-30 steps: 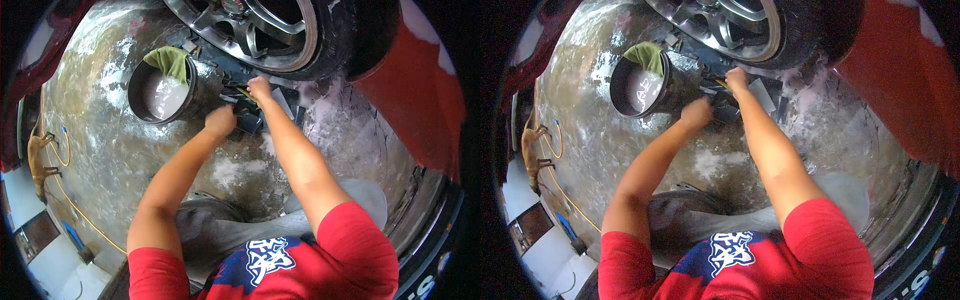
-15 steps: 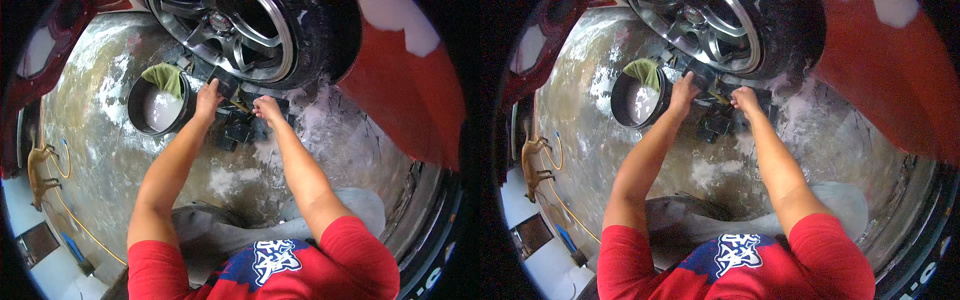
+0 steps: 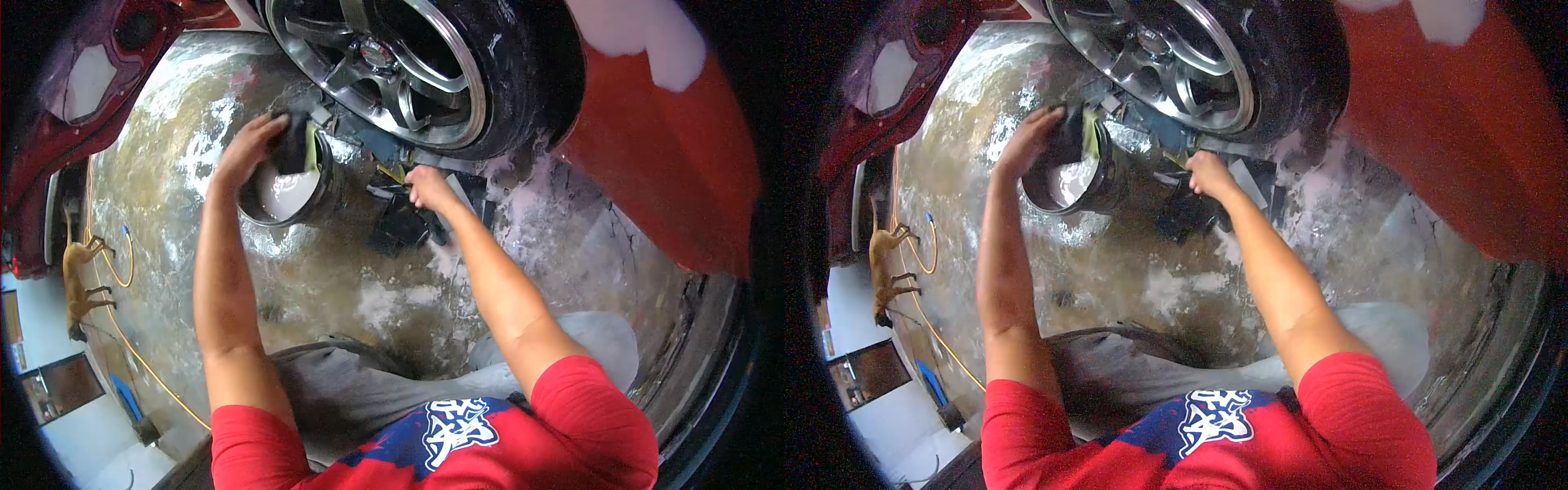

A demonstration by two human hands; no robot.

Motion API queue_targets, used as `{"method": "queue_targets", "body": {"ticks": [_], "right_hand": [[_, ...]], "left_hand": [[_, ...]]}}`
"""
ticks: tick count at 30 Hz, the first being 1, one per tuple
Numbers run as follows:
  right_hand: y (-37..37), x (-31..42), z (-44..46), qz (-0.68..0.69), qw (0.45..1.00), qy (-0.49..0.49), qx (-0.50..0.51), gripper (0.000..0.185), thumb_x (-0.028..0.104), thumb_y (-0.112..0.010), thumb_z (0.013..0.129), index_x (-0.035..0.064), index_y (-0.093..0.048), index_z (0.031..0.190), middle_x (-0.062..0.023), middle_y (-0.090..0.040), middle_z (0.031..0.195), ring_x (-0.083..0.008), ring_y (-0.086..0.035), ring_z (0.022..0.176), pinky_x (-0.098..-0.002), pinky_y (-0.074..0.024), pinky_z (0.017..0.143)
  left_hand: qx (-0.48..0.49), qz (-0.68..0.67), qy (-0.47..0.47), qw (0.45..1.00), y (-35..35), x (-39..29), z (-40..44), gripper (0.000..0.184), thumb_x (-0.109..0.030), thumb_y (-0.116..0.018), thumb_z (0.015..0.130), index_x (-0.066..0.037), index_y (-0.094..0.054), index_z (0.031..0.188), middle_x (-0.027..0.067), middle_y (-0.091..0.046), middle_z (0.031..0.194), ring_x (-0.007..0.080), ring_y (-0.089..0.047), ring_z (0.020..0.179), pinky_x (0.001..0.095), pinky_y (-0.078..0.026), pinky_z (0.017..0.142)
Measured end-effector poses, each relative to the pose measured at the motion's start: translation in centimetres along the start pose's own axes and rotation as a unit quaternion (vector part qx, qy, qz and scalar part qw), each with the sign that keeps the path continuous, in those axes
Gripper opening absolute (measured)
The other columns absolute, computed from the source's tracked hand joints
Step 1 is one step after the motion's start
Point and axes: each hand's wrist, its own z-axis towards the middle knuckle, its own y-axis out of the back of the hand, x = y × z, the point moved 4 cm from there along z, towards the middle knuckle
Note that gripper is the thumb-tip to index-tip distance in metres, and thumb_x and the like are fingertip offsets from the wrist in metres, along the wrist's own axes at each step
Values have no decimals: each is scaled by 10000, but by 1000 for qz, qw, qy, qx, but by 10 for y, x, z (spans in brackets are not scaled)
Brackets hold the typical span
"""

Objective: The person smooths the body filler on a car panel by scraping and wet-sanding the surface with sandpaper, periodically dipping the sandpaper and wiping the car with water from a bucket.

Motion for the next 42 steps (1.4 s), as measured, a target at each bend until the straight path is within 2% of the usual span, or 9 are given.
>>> {"method": "queue_targets", "body": {"ticks": [3,4,7,13,19,23,27,32,42], "right_hand": [[-22,-9,6,119,993,9,-4,183,99,-568,945,46,-623,1111,-119,-696,818,-191,-662,617,-367,-541,607],[-27,5,3,-140,968,197,-60,125,69,-603,896,46,-640,1014,-109,-706,837,-199,-690,739,-362,-543,677],[-43,37,-14,-79,991,111,11,46,16,-599,852,42,-625,880,-90,-694,815,-211,-668,782,-381,-523,704],[-76,68,-38,-104,987,92,81,263,263,-548,1009,10,-620,1001,-56,-668,781,-179,-635,680,-380,-512,666],[-76,66,-37,1,994,18,104,233,152,-471,985,24,-646,1071,-84,-684,794,-126,-620,659,-309,-474,560],[-89,88,-16,-119,951,285,9,288,88,-563,931,-10,-620,1196,-135,-700,1042,-173,-665,862,-321,-538,748],[-107,147,-28,23,977,196,81,358,265,-655,953,-19,-637,1170,-123,-702,1011,-237,-685,922,-363,-547,837],[-98,166,-35,443,888,60,105,335,394,-693,974,108,-596,1120,-19,-657,973,-133,-641,915,-308,-537,775],[-25,184,-53,406,888,158,-147,150,250,-663,998,167,-585,899,60,-563,808,-58,-546,719,-244,-536,599]], "left_hand": [[-31,319,90,943,91,91,44,387,-371,-669,927,6,-743,974,158,-739,890,197,-651,782,398,-527,747],[3,403,91,911,79,111,48,382,-380,-662,919,-16,-752,993,173,-743,942,229,-674,833,416,-532,791],[94,603,84,787,37,178,67,362,-377,-649,899,-62,-770,1032,196,-751,1039,288,-721,926,450,-544,868],[181,502,212,819,-2,220,80,254,-256,-657,877,-81,-770,1022,160,-757,1002,274,-719,874,435,-558,802],[127,431,240,860,61,155,64,192,-136,-665,855,-101,-769,1012,124,-763,964,259,-717,821,421,-572,737],[141,653,27,743,76,59,34,216,-86,-619,858,-11,-742,1019,262,-724,990,338,-722,816,447,-577,761],[38,497,-74,864,10,-78,-48,265,-86,-643,885,4,-693,1129,236,-727,1016,282,-714,917,391,-549,844],[52,212,-117,969,-47,-77,-34,376,-108,-682,926,19,-608,1272,128,-705,1119,181,-635,1020,318,-488,938],[92,51,-42,994,-83,-54,-10,382,-173,-765,906,10,-633,1214,39,-682,1108,177,-639,991,329,-525,868]]}}
